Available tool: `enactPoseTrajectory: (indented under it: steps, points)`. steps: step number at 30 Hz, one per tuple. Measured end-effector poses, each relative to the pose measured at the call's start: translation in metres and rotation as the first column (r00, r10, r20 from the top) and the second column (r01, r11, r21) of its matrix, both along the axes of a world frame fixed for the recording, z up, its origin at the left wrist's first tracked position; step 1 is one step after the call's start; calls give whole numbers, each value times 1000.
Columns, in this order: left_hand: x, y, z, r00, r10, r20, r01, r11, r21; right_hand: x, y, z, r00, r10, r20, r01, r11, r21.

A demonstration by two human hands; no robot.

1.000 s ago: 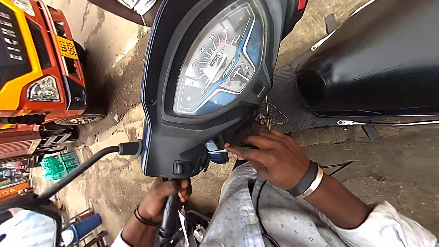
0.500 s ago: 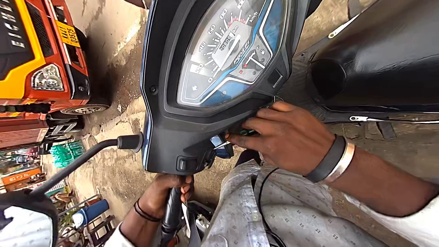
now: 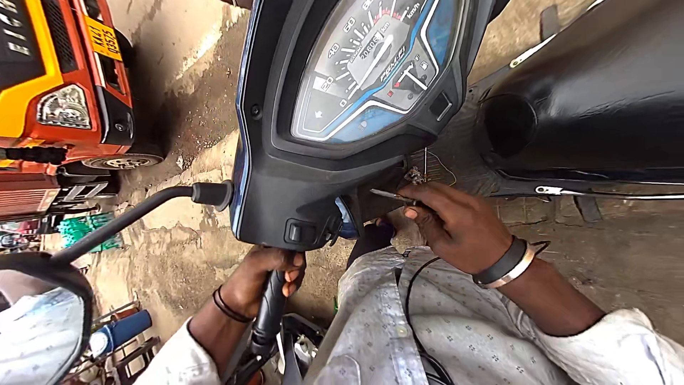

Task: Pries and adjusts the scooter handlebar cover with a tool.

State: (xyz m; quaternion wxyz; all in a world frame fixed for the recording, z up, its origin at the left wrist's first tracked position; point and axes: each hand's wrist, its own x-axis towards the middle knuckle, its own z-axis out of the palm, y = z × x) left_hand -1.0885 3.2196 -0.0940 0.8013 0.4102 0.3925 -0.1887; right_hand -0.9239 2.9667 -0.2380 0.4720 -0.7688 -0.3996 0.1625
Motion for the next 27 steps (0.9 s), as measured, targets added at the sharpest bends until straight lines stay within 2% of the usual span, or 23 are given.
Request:
enactPoseTrajectory:
  steps: [3, 6, 9, 11, 13, 16, 19, 27]
  points:
    - [2, -7, 3, 999, 26, -32, -25, 999, 40, -40, -7, 16, 972, -44, -232, 41, 999, -18]
    - [7, -7, 8, 994, -7, -113, 17, 996, 88, -86, -1, 33, 921, -211, -329, 202, 977, -62]
    - [9, -3, 13, 984, -68, -166, 84, 992, 92, -136, 5, 50, 744, -374, -553, 370, 921, -124]
    - [12, -9, 12, 989, -30, -147, 50, 990, 131, -163, 13, 58, 617, -412, -671, 452, 883, -127]
    - [13, -11, 10, 995, -14, -103, 28, 991, 134, -181, 24, 62, 547, -407, -731, 540, 839, -63]
    - [11, -12, 9, 995, -38, -87, 48, 992, 113, -198, 39, 63, 544, -470, -695, 668, 744, 19]
    - [13, -12, 8, 996, -35, -88, 45, 993, 114, -197, 46, 56, 548, -510, -663, 720, 690, 65]
    - [10, -10, 6, 997, -52, -55, 60, 988, 141, -175, 35, 44, 591, -428, -683, 670, 732, 121]
